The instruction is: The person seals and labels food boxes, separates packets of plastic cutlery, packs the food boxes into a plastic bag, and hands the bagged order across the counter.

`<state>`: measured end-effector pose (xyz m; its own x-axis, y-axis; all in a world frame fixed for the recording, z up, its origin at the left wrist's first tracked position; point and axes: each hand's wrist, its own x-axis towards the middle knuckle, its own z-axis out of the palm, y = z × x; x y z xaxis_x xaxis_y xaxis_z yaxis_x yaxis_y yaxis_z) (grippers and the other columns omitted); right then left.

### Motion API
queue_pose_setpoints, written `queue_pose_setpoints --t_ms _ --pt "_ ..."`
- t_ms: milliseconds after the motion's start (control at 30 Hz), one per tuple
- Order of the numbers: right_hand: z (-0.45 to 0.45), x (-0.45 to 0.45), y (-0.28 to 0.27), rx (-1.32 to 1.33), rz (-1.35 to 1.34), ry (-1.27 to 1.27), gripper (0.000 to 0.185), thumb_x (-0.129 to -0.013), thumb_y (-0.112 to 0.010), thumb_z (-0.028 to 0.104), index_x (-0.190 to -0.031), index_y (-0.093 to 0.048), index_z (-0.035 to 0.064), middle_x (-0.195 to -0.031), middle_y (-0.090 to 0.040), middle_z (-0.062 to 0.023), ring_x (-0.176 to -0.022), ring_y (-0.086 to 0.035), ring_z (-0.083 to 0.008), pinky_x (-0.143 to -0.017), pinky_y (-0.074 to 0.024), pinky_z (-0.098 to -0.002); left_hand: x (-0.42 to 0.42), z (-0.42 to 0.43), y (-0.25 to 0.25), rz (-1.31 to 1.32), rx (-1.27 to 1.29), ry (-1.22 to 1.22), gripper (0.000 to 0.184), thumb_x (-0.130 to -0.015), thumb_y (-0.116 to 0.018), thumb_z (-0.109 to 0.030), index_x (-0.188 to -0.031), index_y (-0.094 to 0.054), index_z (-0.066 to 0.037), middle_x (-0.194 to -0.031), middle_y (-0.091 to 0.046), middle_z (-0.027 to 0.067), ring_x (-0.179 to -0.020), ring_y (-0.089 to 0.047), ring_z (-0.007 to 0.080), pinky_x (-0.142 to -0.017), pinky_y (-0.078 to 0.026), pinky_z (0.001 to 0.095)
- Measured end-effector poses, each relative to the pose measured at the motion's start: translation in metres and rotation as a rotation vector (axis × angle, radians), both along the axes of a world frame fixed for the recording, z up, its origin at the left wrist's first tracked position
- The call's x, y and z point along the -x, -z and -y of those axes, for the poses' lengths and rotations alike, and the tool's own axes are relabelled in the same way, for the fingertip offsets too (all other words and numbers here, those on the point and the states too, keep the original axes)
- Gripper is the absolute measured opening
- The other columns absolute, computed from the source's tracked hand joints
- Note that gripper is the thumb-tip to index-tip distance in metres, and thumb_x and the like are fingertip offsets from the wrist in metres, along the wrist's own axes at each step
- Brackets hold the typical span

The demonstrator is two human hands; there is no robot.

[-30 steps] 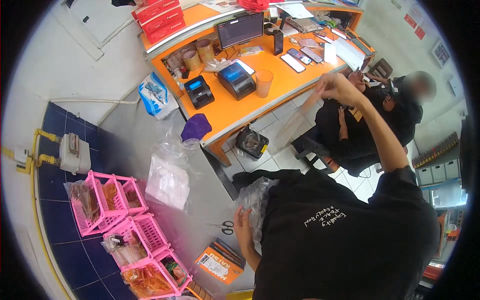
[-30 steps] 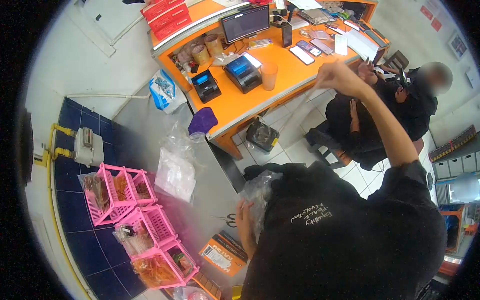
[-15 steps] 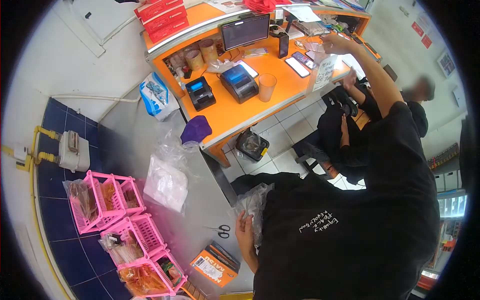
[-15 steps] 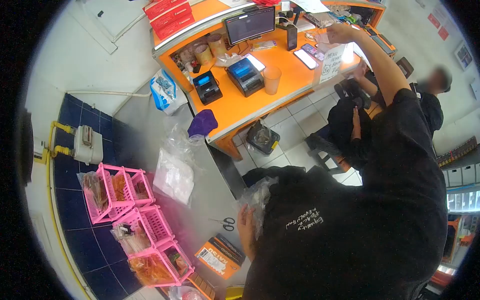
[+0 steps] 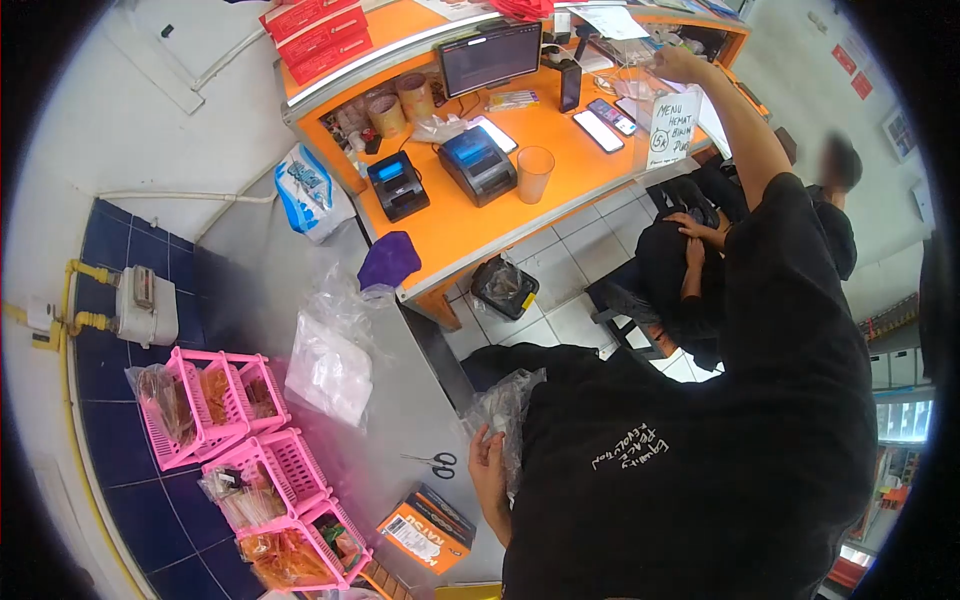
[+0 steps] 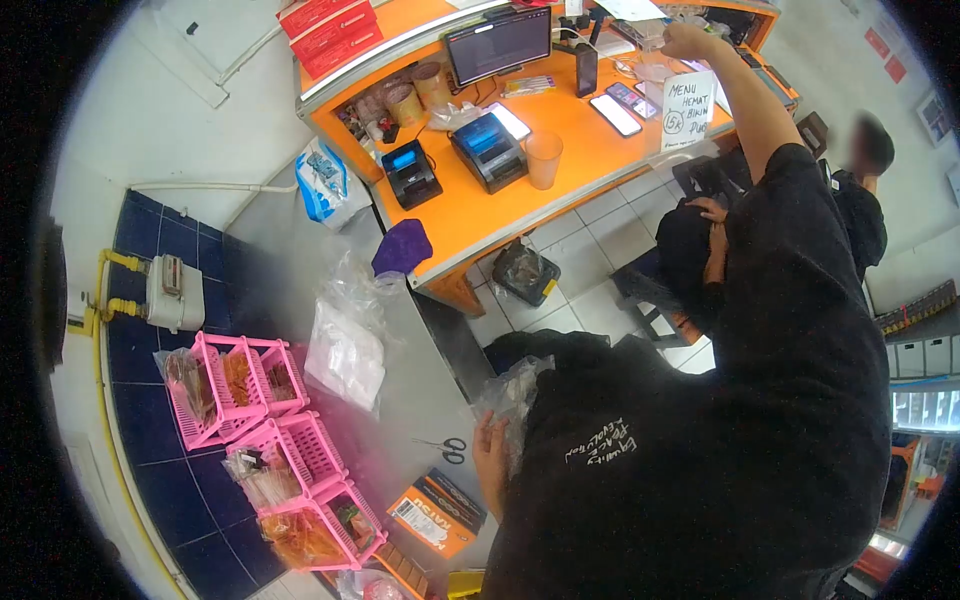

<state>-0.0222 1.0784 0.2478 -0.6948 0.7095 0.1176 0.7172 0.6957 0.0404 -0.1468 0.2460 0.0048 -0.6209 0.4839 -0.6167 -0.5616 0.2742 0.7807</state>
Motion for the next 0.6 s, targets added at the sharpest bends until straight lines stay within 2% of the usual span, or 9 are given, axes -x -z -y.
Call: queue_pose_setpoints --t_ms 100,167,267,333,367,433,467,533,600 --pt "-0.016 -0.009 -0.001 0.062 0.031 0.081 0.028 -0.082 -0.068 0.022 -0.086 -0.073 -0.0049 -0.081 -0.074 -0.0257 -0.074 -0.073 -0.0390 -0.066 -0.0567 -0.0490 -0.001 -0.003 0.001 -0.006 0.019 0.008 0.051 -0.107 -0.069 -0.022 -0.150 -0.054 0.001 -0.118 -0.075 0.0112 -0.109 -0.067 0.0148 -0.097 -0.047 0.0268" --pt "-0.025 -0.014 0.000 0.017 -0.032 0.023 0.032 -0.084 -0.070 0.030 -0.084 -0.070 -0.0017 -0.071 -0.066 -0.0198 -0.067 -0.062 -0.0298 -0.066 -0.0483 -0.0487 0.000 -0.004 0.004 -0.007 0.035 0.013 0.052 -0.106 -0.070 -0.022 -0.150 -0.054 0.001 -0.117 -0.075 0.0111 -0.109 -0.067 0.0146 -0.097 -0.047 0.0265" --pt "-0.063 -0.029 0.010 -0.084 -0.017 -0.058 0.029 -0.083 -0.068 0.026 -0.084 -0.070 -0.0028 -0.072 -0.066 -0.0195 -0.068 -0.063 -0.0298 -0.067 -0.0486 -0.0489 0.001 -0.005 0.003 -0.049 0.076 0.060 0.051 -0.106 -0.070 -0.023 -0.149 -0.055 0.000 -0.117 -0.075 0.0102 -0.096 -0.065 0.0101 -0.086 -0.047 0.0229" --pt "-0.034 -0.032 -0.009 -0.052 -0.001 -0.030 0.028 -0.082 -0.066 0.024 -0.084 -0.070 -0.0039 -0.075 -0.068 -0.0216 -0.071 -0.066 -0.0326 -0.069 -0.0508 -0.0491 0.000 -0.009 -0.011 -0.047 0.097 0.065 0.050 -0.106 -0.070 -0.024 -0.149 -0.057 -0.003 -0.115 -0.075 0.0086 -0.079 -0.057 0.0050 -0.069 -0.042 0.0199" --pt "-0.011 -0.039 -0.021 -0.075 -0.064 -0.166 0.029 -0.083 -0.067 0.025 -0.087 -0.071 -0.0041 -0.079 -0.070 -0.0230 -0.075 -0.068 -0.0344 -0.071 -0.0523 -0.0496 -0.002 -0.010 -0.010 -0.051 0.100 0.072 0.050 -0.106 -0.070 -0.024 -0.149 -0.057 -0.003 -0.115 -0.075 0.0086 -0.079 -0.057 0.0050 -0.069 -0.042 0.0199" --pt "0.029 -0.008 -0.044 -0.085 0.163 0.147 0.040 -0.082 -0.074 0.028 -0.113 -0.077 0.0040 -0.117 -0.074 -0.0260 -0.107 -0.071 -0.0439 -0.094 -0.0559 -0.0539 -0.004 -0.012 -0.006 -0.056 0.074 0.047 0.049 -0.105 -0.071 -0.025 -0.148 -0.057 -0.005 -0.113 -0.076 0.0075 -0.067 -0.047 0.0021 -0.058 -0.034 0.0201" --pt "0.022 -0.013 -0.040 -0.085 0.161 0.152 0.040 -0.082 -0.074 0.028 -0.113 -0.077 0.0040 -0.117 -0.074 -0.0260 -0.107 -0.071 -0.0439 -0.094 -0.0559 -0.0539 -0.005 -0.012 -0.005 -0.059 0.074 0.052 0.049 -0.105 -0.071 -0.025 -0.148 -0.057 -0.005 -0.113 -0.076 0.0075 -0.067 -0.047 0.0021 -0.058 -0.034 0.0201" --pt "0.002 -0.017 -0.033 -0.159 0.104 -0.002 0.033 -0.082 -0.069 0.032 -0.097 -0.080 0.0043 -0.098 -0.077 -0.0236 -0.095 -0.074 -0.0421 -0.087 -0.0568 -0.0548 -0.008 -0.012 -0.002 -0.065 0.077 0.069 0.049 -0.105 -0.072 -0.026 -0.148 -0.058 -0.005 -0.113 -0.076 0.0068 -0.066 -0.046 0.0018 -0.057 -0.034 0.0199" --pt "0.003 -0.014 -0.033 -0.163 0.144 0.020 0.036 -0.084 -0.067 0.033 -0.099 -0.080 0.0034 -0.101 -0.077 -0.0244 -0.096 -0.074 -0.0422 -0.089 -0.0566 -0.0542 -0.008 -0.012 -0.004 -0.041 0.076 0.067 0.049 -0.105 -0.072 -0.026 -0.148 -0.058 -0.005 -0.113 -0.076 0.0067 -0.065 -0.046 0.0018 -0.057 -0.034 0.0200"
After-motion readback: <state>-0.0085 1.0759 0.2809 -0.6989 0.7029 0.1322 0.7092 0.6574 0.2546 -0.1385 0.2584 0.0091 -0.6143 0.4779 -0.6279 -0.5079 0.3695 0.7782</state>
